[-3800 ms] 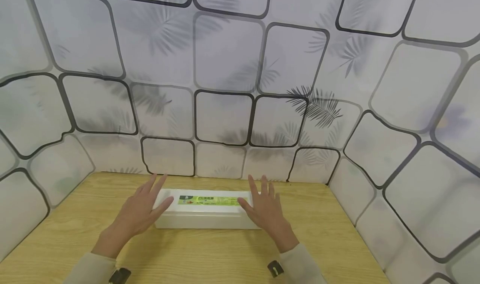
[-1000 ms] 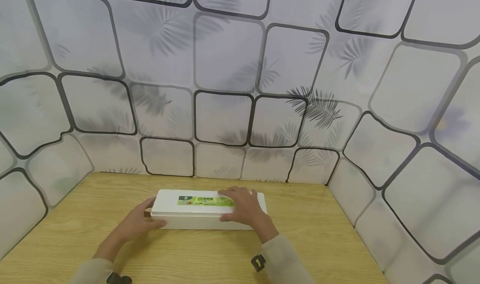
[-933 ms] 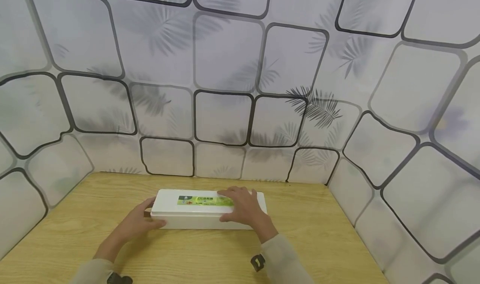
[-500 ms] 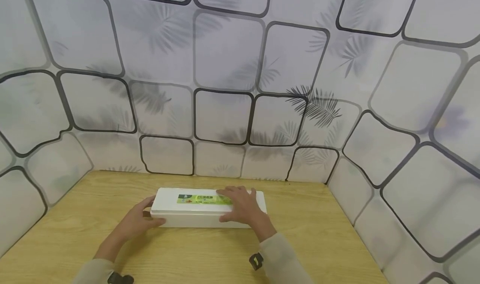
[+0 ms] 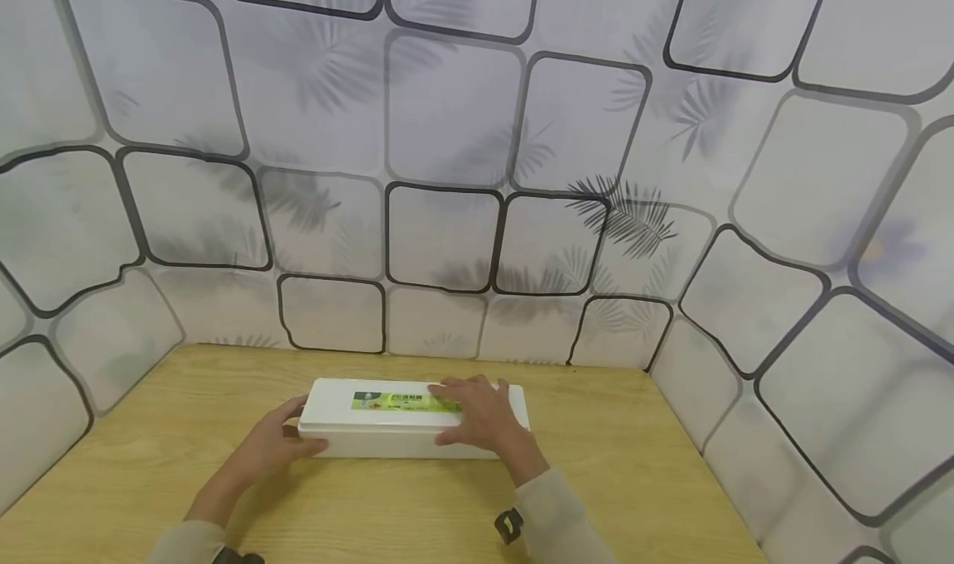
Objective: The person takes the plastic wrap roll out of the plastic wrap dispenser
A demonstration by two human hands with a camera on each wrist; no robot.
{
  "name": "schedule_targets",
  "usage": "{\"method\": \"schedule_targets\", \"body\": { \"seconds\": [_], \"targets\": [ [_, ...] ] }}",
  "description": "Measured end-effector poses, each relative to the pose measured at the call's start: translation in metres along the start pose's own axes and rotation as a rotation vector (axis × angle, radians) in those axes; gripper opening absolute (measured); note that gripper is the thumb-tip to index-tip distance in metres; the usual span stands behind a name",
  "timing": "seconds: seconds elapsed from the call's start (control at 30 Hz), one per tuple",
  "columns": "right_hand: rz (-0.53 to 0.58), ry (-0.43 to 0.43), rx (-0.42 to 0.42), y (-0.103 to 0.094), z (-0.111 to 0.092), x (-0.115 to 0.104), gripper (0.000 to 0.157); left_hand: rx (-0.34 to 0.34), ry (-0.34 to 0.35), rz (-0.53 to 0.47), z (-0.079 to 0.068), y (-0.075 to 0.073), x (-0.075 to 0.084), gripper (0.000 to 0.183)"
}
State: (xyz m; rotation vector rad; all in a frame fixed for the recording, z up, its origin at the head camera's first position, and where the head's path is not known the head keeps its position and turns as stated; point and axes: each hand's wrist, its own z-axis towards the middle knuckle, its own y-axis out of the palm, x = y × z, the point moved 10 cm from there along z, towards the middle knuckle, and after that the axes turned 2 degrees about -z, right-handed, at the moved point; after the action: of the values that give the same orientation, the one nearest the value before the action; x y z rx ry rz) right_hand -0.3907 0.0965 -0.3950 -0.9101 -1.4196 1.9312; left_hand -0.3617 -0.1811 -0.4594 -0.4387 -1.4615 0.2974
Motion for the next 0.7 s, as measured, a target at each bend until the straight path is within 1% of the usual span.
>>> {"method": "schedule_targets", "body": {
  "seconds": [0.27,0.7],
  "targets": [
    [-0.020,-0.016,0.020,0.0005,-0.0007,0.0001,0.078,-0.001,-0.005,-0.005,0.0012,0.0015,-0.0038,0.092],
    [-0.007,-0.035,0.045,-0.0039,-0.0004,-0.0005,0.075,0.004,0.005,0.000,0.0018,0.0000,-0.0021,0.092]
  ]
}}
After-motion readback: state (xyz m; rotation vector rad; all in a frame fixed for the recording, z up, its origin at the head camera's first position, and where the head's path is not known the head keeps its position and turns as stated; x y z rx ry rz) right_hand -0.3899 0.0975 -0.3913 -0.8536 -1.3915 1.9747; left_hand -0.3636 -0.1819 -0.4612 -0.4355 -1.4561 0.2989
